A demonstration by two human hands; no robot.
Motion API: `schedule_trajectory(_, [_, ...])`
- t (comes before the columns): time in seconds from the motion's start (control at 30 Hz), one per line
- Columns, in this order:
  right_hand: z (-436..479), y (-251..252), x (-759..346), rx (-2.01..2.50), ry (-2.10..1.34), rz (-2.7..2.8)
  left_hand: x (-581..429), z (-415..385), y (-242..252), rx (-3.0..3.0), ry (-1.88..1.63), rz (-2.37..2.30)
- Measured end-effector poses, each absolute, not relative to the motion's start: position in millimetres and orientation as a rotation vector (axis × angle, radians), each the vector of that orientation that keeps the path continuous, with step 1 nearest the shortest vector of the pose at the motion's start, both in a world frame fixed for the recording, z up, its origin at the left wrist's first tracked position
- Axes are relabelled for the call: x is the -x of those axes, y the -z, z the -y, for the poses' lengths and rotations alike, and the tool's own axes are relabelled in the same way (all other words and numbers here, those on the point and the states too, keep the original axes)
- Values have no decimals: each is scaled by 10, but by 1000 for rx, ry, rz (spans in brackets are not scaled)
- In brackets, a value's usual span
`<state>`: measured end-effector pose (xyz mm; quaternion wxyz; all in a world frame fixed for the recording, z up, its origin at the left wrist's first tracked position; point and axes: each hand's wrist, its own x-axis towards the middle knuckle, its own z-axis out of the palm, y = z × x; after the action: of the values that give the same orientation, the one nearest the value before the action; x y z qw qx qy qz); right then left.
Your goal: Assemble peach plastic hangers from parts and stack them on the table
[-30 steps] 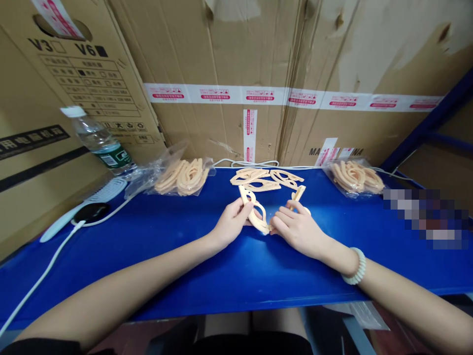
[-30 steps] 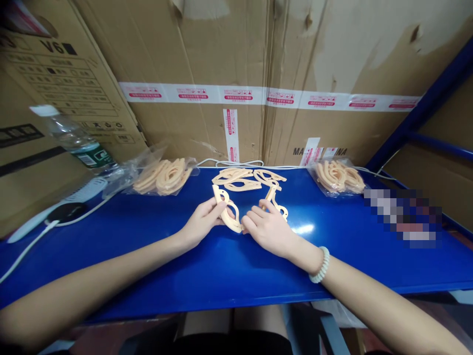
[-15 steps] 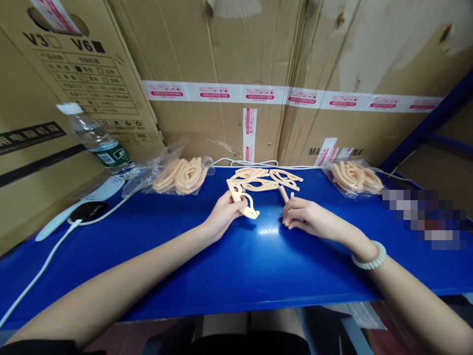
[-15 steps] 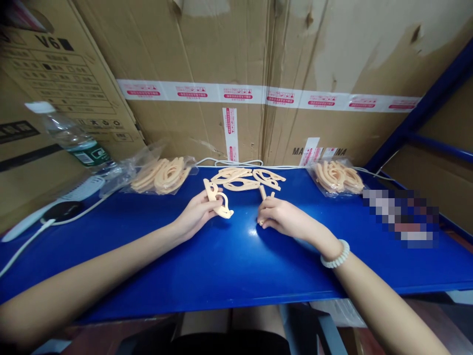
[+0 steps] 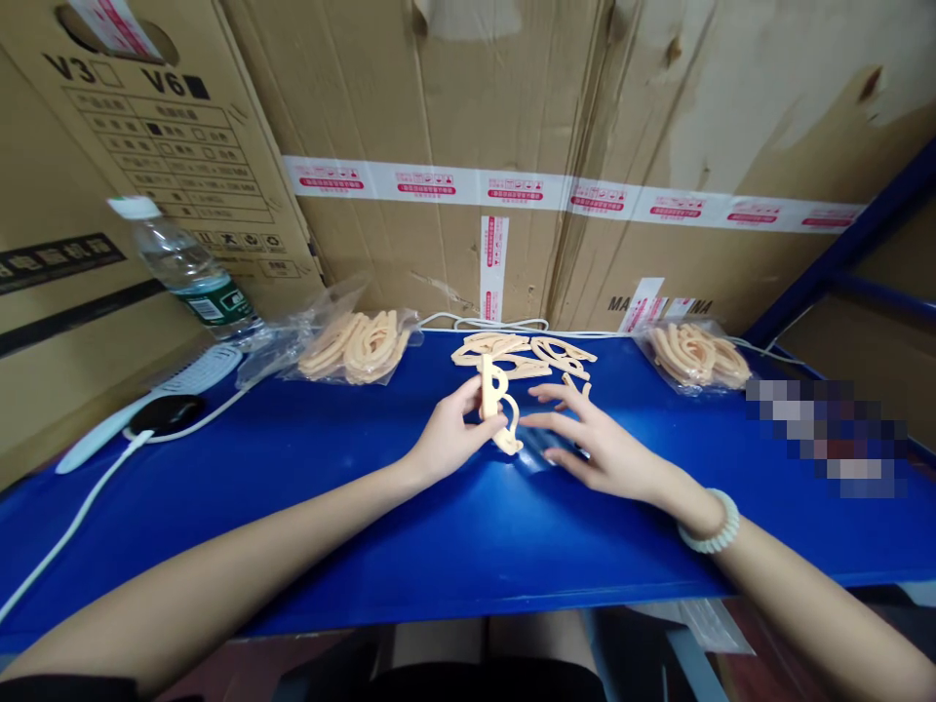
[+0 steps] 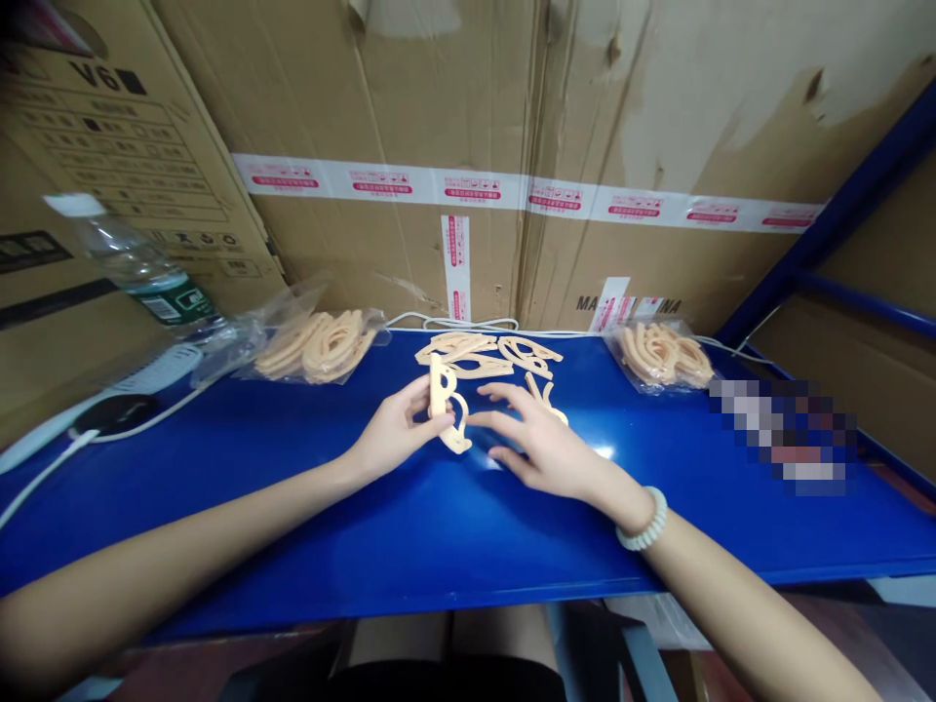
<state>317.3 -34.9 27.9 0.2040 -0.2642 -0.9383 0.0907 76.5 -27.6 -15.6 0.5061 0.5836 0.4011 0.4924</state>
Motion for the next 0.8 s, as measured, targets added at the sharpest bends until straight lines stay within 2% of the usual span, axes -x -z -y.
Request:
schedule_trajectory(0.17, [416, -205, -3043, 679, -270, 2641, -770, 387, 106, -1745, -1185, -922])
schedule_trajectory(0.37, [320, -195, -3111, 830, -198, 2571, -725, 273, 188, -1692, -1322, -1075])
schedule_trajectory(0.5, [333, -211, -3110, 844, -454, 2318, -714, 251, 179, -1699, -1266, -1062])
schedule_trajectory(0.67, [358, -211, -3054, 797, -990, 2056, -753, 370, 100, -1763, -1156, -1012])
schedule_trajectory(0.8, [320, -192, -3053, 940, -1088, 1746, -743, 403, 102, -1953, -1246, -1082])
